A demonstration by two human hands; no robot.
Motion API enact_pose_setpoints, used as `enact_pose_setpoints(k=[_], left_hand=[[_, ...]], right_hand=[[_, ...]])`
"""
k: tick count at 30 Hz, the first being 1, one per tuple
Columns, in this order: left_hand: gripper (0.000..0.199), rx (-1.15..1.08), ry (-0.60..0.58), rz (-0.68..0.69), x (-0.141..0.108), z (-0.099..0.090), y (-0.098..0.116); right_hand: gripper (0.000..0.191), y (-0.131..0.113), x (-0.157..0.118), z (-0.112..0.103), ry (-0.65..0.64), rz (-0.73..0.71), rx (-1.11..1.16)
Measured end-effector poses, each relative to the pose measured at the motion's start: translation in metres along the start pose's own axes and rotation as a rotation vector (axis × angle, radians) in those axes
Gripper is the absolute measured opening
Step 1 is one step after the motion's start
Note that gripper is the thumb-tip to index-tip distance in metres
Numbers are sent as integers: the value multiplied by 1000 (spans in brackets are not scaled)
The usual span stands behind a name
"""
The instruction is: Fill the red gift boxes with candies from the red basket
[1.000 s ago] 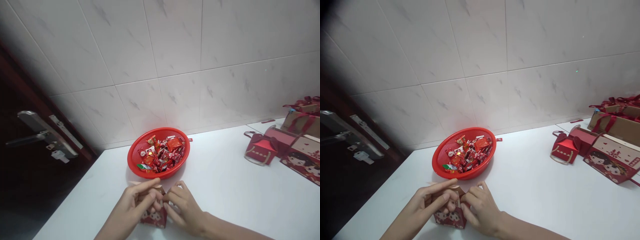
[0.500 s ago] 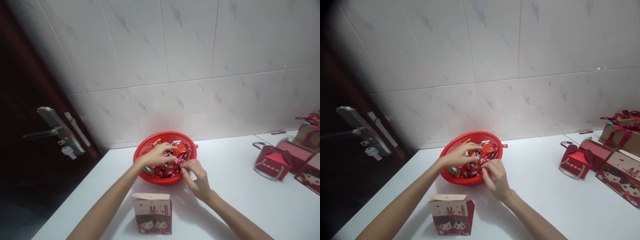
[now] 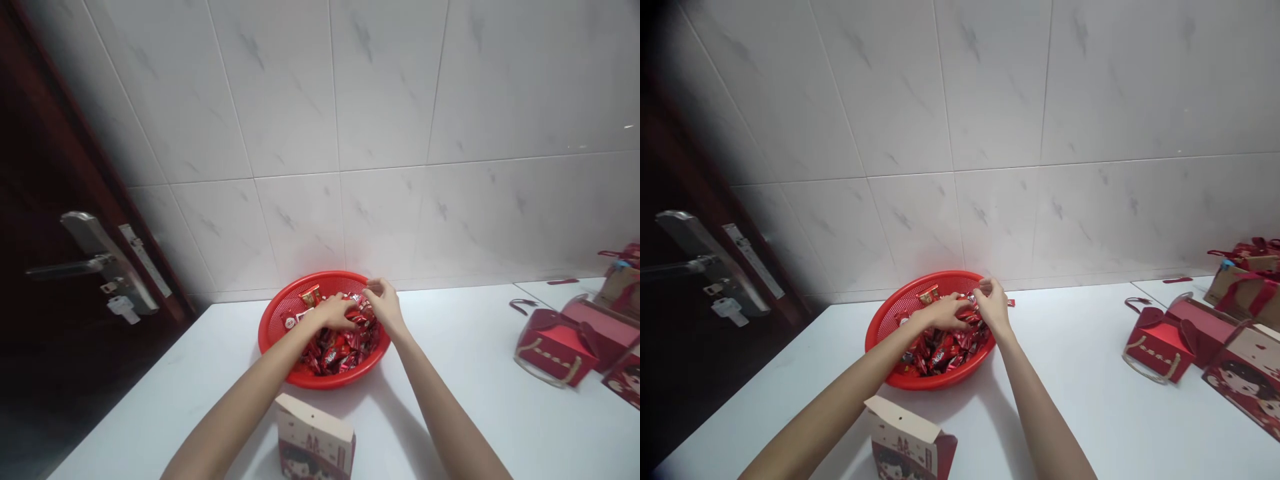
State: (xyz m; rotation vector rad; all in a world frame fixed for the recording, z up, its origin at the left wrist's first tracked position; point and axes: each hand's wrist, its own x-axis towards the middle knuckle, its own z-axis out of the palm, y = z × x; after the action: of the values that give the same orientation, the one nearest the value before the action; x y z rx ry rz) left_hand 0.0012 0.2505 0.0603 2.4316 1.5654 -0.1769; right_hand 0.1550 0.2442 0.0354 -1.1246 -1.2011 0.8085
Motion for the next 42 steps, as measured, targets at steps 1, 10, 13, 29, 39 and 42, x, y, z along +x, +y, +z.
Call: enact_pose_setpoints(k=[1,10,13,29,39,42], left_hand=[[47,30,5,-56,-5,-3,-7],[22,50,16,-256,-49,-16,-79],[26,21,74,-212,-40,-18,-79],[63,-213,45,-262,25,4,-52],[16,-481,213,-344,13,-5,-73],[10,-557,349,-404,6,-11,-76]], right_hand=[[17,6,2,1,0,21,-7],[21,19,0,4,20,49,65],[20,18,0,4,16,66,86],[24,22,2,3,17,89,150],[22,21,2,3,18,86,156],[23,20,2,3,3,95,161]])
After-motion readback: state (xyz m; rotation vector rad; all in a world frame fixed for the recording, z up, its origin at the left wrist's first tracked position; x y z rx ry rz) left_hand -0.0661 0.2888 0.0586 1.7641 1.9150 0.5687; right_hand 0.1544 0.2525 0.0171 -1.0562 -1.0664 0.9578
